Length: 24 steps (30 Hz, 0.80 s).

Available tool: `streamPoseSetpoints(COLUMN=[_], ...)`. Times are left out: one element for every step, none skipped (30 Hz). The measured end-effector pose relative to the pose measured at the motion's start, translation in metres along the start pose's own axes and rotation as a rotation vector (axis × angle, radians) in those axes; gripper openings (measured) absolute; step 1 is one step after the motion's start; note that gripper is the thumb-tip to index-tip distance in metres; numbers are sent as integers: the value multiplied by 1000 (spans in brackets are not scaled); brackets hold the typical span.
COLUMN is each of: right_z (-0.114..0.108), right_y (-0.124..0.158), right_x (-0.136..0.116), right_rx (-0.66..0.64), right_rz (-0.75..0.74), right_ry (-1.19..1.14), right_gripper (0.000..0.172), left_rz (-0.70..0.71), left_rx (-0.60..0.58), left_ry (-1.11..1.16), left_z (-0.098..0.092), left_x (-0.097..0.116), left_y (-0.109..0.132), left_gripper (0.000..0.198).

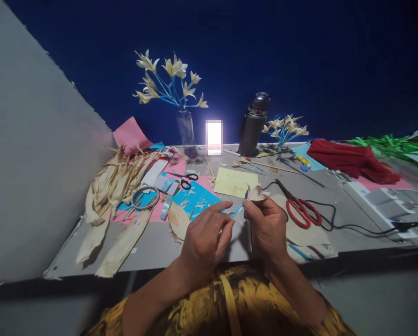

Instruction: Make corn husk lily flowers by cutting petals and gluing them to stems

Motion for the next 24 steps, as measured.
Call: streamPoseSetpoints(right_z=[0,0,-1,-1,-1,-1,-1,-1,0,0,0,0,1,1,2,2,3,3,3,2,0,-2,-5,-8], right_y=[0,0,1,1,1,1,1,1,1,1,1,1,0,0,-1,-1,-2,-2,-3,-4,-4,-5,-5,-6], right_x=[1,2,3,4,5,5,6,7,7,8,8,9,10,11,11,12,12,12,12,11,10,9,9,8], right_rx=[-3,-10,-17,-28,-37,-45,-52,-57,-59,-59,-54,-50,-44,-41,-41,-44,-51,-59,-70,-87,-106,-131,-162,-196], right_rz=[-7,-12,-16,-15,-8,0,8,15,18,24,33,48,66,87,112,136,159,182,202,218,230,238,244,246], right_ry=[-3,-6,-9,-9,-8,-9,-15,-29,-49,-73,-98,-121,-143,-162,-182,-202,-221,-240,-257,-268,-270,-261,-243,-216], right_gripper=[22,20,19,18,18,18,18,19,19,20,20,21,21,22,22,22,22,23,22,22,22,22,23,23], left_rz=[-81,-170,-257,-332,-388,-430,-466,-496,-520,-535,-541,-536,-523,-506,-485,-467,-456,-451,-452,-458,-471,-490,-511,-534], left_rx=[-33,-72,-109,-142,-167,-185,-197,-208,-214,-217,-214,-209,-198,-189,-183,-179,-177,-174,-172,-171,-168,-166,-162,-160], left_ry=[68,142,218,293,364,429,490,541,575,587,578,553,517,483,457,440,431,429,433,440,450,464,479,496], left_z=[-1,-2,-3,-3,-3,-3,-2,-1,0,0,1,1,1,1,1,1,2,2,2,2,2,2,2,1], left_x=[1,1,1,1,1,0,0,-1,-2,-3,-4,-4,-5,-5,-6,-6,-7,-8,-9,-10,-11,-12,-13,-13], left_y=[0,-1,-2,-2,-3,-4,-4,-5,-5,-6,-6,-6,-5,-4,-3,-2,-1,0,0,0,0,-1,-2,-3], left_gripper=[13,14,14,15,14,13,13,12,12,12,12,13,13,14,14,14,14,14,14,14,14,14,14,15])
Point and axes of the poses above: each hand's wrist, its own y-axis away from the middle knuckle, its own z-axis out of the palm, x = y × z, the point moved 1 cm from there along -y, towards the middle knuckle, and after that the axes turned 11 degrees about -x, right-handed, at the moved point
